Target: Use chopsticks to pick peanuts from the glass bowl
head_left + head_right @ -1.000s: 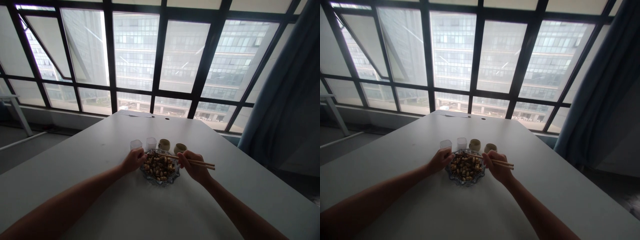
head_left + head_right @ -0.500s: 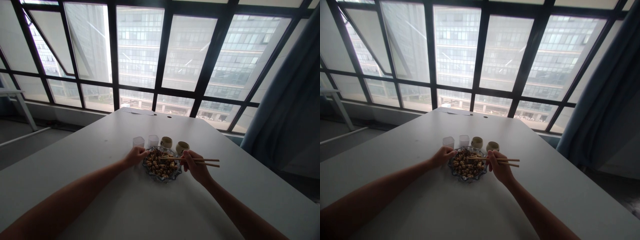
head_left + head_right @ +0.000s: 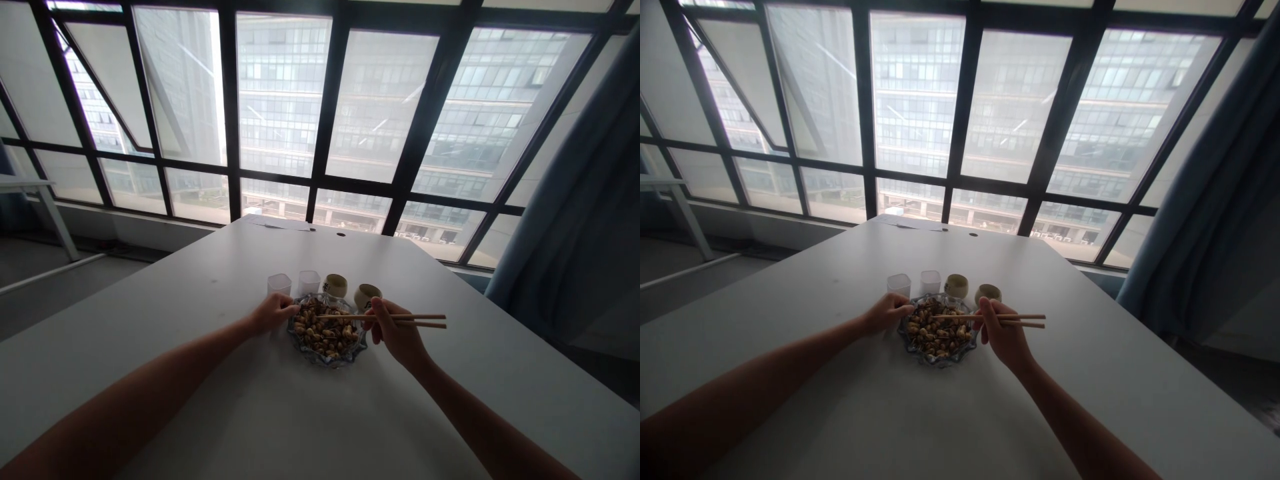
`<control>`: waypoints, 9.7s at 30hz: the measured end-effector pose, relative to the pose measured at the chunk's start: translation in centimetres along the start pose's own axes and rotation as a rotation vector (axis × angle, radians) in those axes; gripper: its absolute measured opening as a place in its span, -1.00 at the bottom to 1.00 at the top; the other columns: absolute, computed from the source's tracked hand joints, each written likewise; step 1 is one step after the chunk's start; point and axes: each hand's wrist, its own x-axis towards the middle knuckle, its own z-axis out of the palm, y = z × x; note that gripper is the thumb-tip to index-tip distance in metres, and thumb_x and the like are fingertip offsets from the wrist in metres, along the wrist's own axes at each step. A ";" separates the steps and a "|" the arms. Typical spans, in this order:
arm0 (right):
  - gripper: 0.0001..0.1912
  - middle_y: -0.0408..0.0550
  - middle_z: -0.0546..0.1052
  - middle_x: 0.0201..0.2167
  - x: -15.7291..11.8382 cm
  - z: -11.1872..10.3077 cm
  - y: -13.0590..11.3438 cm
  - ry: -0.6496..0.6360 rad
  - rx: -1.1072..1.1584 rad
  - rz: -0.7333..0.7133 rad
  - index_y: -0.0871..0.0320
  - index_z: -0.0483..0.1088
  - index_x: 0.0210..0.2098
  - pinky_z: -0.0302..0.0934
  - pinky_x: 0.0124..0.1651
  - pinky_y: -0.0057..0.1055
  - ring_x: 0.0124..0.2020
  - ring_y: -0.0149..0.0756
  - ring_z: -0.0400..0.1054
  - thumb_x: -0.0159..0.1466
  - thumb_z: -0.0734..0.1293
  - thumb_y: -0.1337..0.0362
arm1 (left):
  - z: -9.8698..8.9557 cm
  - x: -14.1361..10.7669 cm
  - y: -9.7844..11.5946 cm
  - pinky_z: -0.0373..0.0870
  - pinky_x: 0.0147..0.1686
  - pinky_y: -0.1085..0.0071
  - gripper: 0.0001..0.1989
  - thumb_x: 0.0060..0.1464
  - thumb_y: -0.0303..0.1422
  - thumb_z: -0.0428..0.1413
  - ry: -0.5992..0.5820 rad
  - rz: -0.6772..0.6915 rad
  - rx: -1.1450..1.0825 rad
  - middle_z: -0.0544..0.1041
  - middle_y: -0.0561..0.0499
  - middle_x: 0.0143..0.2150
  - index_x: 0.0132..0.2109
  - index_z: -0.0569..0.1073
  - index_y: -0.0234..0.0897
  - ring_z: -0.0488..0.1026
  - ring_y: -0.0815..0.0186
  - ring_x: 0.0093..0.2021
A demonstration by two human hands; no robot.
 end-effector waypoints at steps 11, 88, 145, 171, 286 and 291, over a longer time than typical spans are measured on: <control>-0.42 -0.11 0.44 -0.73 -0.7 1.2 0.2 -0.009 0.066 0.068 0.17 0.39 -0.55 0.09 -0.73 -0.54 -0.77 -0.45 0.24 0.13 0.36 -0.27 | -0.2 0.3 -0.3 -0.16 -0.55 0.45 -0.53 -0.04 -0.04 0.05 -0.017 -0.002 0.053 -0.03 0.19 -0.63 -0.62 0.03 -0.21 -0.08 0.48 -0.55; -0.41 -0.09 0.43 -0.75 -0.3 -0.7 2.1 0.351 0.457 0.252 0.21 0.38 -0.57 0.10 -0.73 -0.51 -0.74 -0.41 0.25 -0.07 0.50 -0.23 | 0.1 -0.1 -0.3 -0.11 -0.52 0.45 -0.52 0.02 0.01 -0.01 -0.002 0.024 0.045 -0.02 0.17 -0.60 -0.59 0.05 -0.23 -0.04 0.46 -0.52; -0.48 -0.06 0.49 -0.68 -3.5 -1.0 2.0 0.409 0.483 0.299 0.22 0.42 -0.49 0.20 -0.68 -0.46 -0.71 -0.38 0.28 0.04 0.47 -0.17 | -1.8 0.1 -1.9 0.27 0.09 0.07 -0.53 0.04 -0.24 0.18 0.696 0.215 0.638 0.42 -0.21 0.14 0.08 0.30 -0.25 0.34 0.00 0.15; -0.87 -0.09 0.45 -0.53 -4.9 -1.6 -1.2 -0.315 -0.639 -1.124 0.13 0.30 -0.15 0.18 -0.48 -0.45 -0.58 -0.34 0.26 0.38 0.14 0.39 | -1.3 0.1 -2.2 0.38 0.15 0.10 -0.36 -0.03 -0.54 0.12 0.588 0.417 0.479 0.32 -0.18 0.12 0.23 0.24 -0.22 0.33 0.09 0.17; -0.43 -0.07 0.46 -0.71 -3.5 -2.3 1.2 0.288 0.208 -0.007 0.20 0.42 -0.51 0.17 -0.71 -0.46 -0.76 -0.38 0.28 0.20 0.32 -0.23 | 2.5 14.2 8.1 0.11 0.21 -0.01 -0.24 -0.07 0.09 0.19 -0.323 -0.102 0.921 0.47 -0.24 0.18 0.20 0.31 -0.22 0.36 -0.06 0.20; -0.46 -0.08 0.48 -0.69 -2.3 -4.0 1.0 0.372 0.175 -0.086 0.19 0.41 -0.50 0.18 -0.69 -0.45 -0.75 -0.39 0.28 0.23 0.32 -0.20 | 3.1 15.1 7.1 0.12 0.21 -0.06 -0.28 -0.17 0.06 0.23 -0.430 -0.197 0.900 0.49 -0.21 0.15 0.10 0.36 -0.21 0.40 -0.04 0.14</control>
